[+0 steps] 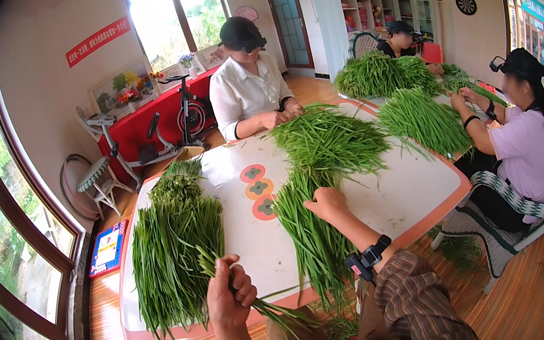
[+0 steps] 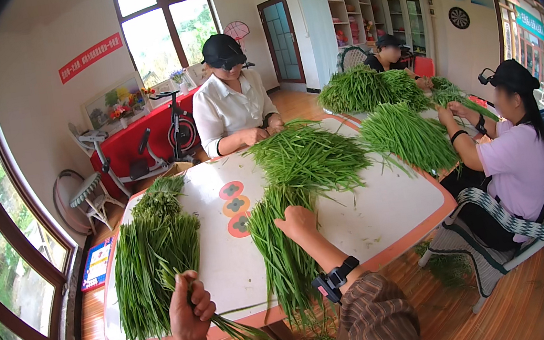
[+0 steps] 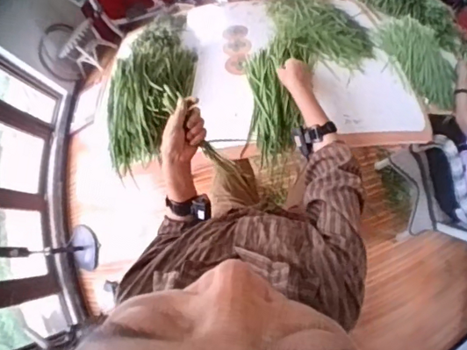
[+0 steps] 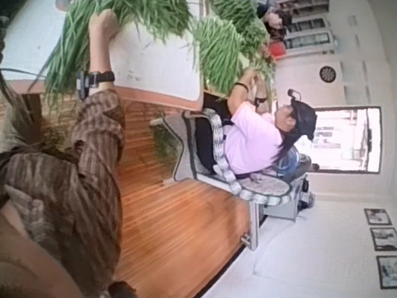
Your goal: The person sorts chives by hand, picking through green bundles on a table, removing damaged leaves, and organizing the stalks into piles while others nearby do the same.
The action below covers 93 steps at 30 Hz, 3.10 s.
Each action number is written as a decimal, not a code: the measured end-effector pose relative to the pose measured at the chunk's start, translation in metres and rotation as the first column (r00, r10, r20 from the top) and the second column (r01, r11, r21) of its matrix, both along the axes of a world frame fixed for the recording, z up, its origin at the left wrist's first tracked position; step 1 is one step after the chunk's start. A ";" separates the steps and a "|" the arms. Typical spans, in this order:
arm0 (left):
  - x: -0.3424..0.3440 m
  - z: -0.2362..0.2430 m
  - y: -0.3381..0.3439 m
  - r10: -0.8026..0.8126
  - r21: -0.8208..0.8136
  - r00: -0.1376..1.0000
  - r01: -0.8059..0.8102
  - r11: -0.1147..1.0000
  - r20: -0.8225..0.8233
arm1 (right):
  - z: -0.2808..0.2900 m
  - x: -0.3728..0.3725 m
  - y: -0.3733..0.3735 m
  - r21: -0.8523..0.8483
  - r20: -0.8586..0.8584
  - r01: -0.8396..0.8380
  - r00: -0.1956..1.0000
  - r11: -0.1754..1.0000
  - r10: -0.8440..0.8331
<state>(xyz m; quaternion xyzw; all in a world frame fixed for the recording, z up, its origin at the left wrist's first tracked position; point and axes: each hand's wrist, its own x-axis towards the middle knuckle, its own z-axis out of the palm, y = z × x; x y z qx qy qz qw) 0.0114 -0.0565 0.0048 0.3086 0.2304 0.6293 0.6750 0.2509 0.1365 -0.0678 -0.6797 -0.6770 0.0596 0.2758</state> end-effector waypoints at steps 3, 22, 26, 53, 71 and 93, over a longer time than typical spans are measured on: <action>-0.003 -0.014 -0.002 -0.042 -0.041 0.998 0.040 0.998 -0.039 | -0.007 0.004 0.006 -0.045 -0.060 0.046 0.997 0.998 -0.049; 0.047 -0.038 0.040 -0.249 -0.145 0.969 0.244 0.959 -0.014 | 0.051 -0.017 -0.139 -0.041 -0.762 -0.731 0.463 0.681 0.452; 0.053 -0.040 0.056 -0.267 -0.214 0.961 0.247 0.945 -0.069 | 0.031 -0.014 -0.129 -0.009 -0.786 -0.719 0.435 0.695 0.440; 0.132 0.067 0.117 -0.624 -0.460 0.765 0.501 0.733 -0.160 | 0.176 0.049 -0.046 -0.213 -0.862 -0.839 0.402 0.501 0.308; 0.063 0.097 0.140 -0.279 -0.549 0.938 0.124 0.827 -0.208 | 0.013 0.034 0.010 -0.344 -0.168 -0.207 0.973 0.916 0.157; 0.109 0.115 0.139 -0.205 -0.351 0.814 0.001 0.936 -0.544 | 0.194 0.030 -0.059 -0.078 -0.551 -0.385 0.786 0.920 0.282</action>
